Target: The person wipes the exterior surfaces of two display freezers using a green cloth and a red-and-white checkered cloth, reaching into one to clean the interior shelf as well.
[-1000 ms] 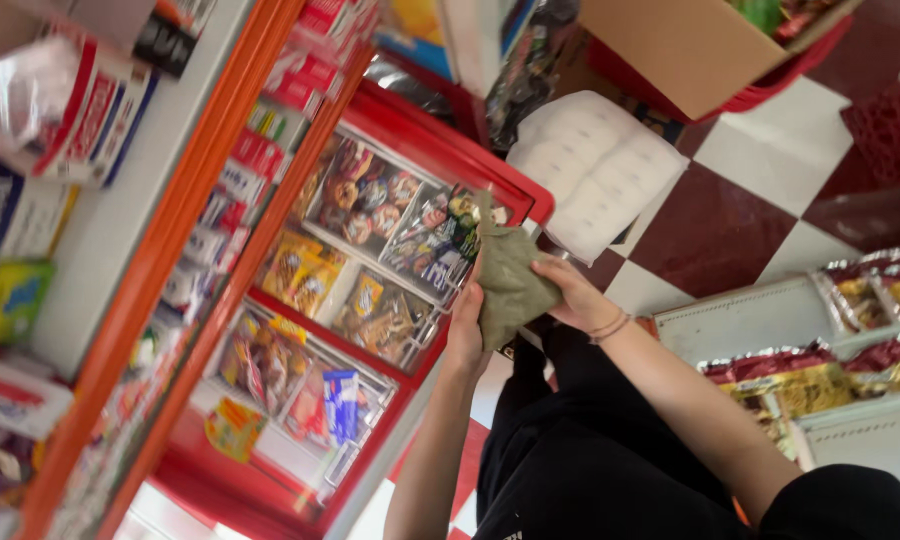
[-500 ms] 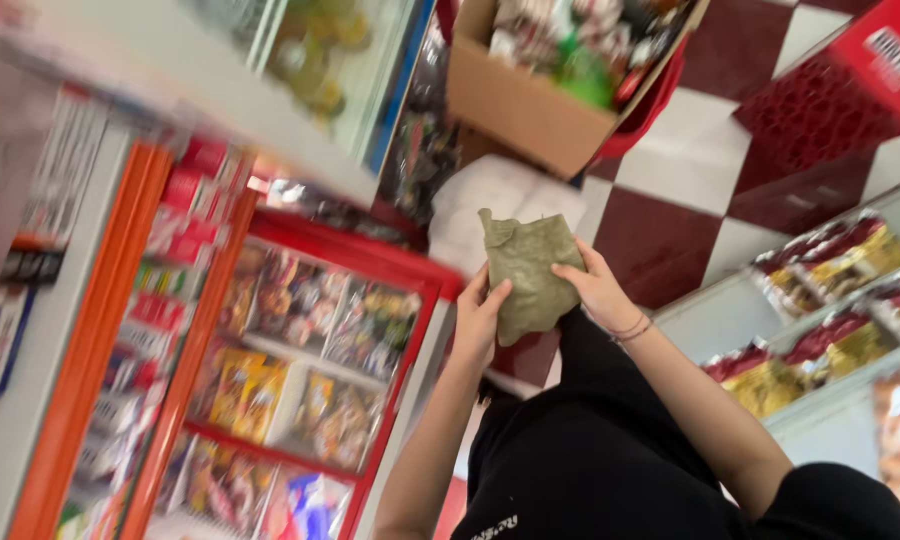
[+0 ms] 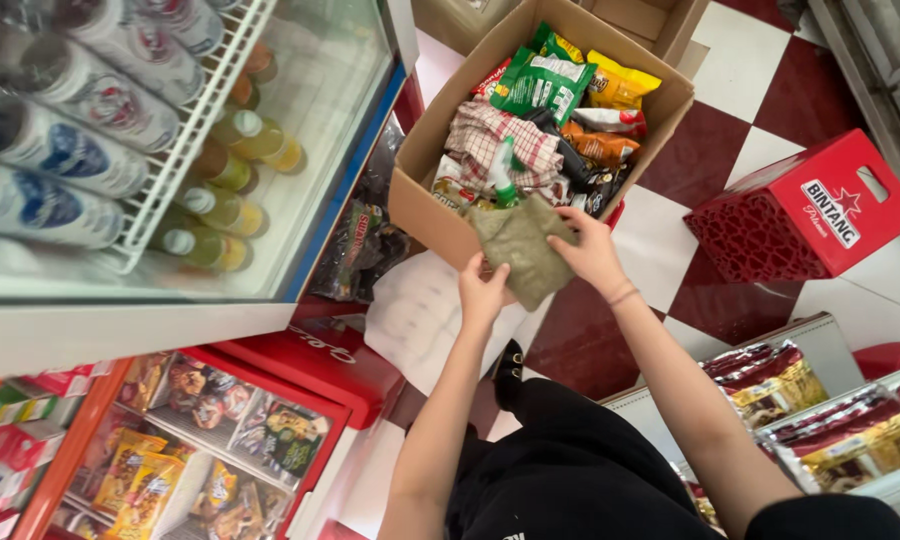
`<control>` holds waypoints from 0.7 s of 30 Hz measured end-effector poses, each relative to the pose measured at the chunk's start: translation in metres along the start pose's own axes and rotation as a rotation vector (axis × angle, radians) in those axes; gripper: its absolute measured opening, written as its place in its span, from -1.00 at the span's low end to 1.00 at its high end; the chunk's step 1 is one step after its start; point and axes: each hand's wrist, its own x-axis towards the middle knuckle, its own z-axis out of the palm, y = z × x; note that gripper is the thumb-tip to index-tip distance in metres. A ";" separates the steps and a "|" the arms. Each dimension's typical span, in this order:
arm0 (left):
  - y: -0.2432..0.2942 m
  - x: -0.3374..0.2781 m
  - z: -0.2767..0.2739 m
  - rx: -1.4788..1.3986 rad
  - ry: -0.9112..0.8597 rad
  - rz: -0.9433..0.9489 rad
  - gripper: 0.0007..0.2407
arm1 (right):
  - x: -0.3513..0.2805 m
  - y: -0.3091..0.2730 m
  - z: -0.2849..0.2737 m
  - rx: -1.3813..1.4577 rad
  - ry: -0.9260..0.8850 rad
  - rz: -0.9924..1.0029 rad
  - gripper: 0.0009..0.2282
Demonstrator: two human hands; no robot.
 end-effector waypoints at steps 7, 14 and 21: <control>0.039 0.000 0.013 0.384 0.171 0.032 -0.43 | 0.072 0.015 0.009 -0.289 0.237 -0.308 -0.45; 0.096 -0.010 0.030 1.002 0.237 0.438 -0.31 | 0.139 0.048 0.028 -0.540 0.139 -0.097 -0.30; 0.091 0.052 0.053 1.258 -0.015 0.483 -0.54 | 0.139 0.069 0.028 -0.192 0.128 -0.204 -0.66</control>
